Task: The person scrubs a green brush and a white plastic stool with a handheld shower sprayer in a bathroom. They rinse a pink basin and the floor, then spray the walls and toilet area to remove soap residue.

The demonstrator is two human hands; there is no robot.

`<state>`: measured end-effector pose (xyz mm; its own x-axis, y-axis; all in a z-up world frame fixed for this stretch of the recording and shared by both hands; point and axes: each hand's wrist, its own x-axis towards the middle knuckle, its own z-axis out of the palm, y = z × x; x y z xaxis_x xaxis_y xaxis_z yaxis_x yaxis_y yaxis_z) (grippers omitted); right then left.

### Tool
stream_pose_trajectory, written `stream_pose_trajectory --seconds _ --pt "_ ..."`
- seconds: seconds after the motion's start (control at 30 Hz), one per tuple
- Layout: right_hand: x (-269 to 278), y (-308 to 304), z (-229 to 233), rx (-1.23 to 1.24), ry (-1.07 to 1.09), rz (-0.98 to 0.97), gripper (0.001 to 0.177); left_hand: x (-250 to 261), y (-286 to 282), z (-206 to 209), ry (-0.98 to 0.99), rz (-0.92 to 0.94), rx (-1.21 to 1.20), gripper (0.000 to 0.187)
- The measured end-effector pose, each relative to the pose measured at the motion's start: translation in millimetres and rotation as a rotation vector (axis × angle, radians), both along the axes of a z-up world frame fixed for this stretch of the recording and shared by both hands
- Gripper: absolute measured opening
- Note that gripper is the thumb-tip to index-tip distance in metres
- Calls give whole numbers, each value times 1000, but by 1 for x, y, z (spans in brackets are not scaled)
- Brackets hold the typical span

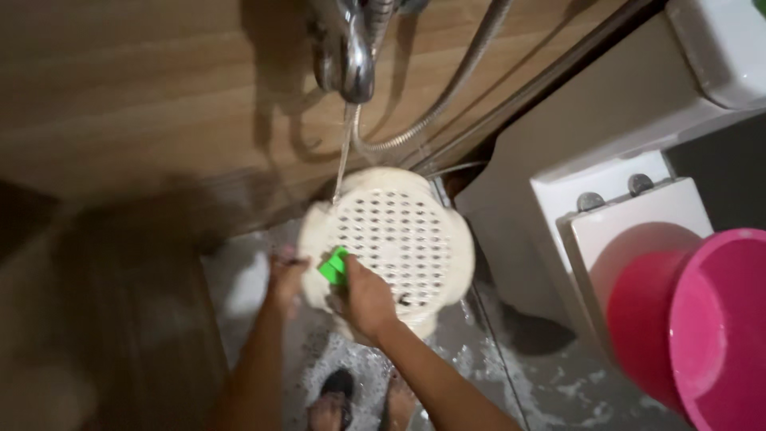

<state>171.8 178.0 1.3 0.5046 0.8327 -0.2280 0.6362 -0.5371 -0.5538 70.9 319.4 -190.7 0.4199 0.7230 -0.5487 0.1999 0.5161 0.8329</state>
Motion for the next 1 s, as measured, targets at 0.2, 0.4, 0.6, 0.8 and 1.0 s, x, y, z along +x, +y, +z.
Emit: stream_pose_trajectory --seconds 0.2,0.4,0.6,0.8,1.0 --pt "39 -16 -27 27 -159 73 20 -6 -1 147 589 -690 839 129" --pt "85 31 -47 -127 -254 -560 49 25 -17 182 855 -905 704 149" --pt "51 78 -54 176 -266 -199 66 5 -17 179 882 -713 663 152" --pt "106 54 -29 97 -317 -486 55 22 -30 192 883 -708 608 148" --pt "70 56 -46 99 -116 27 51 19 -22 191 920 -846 678 146"
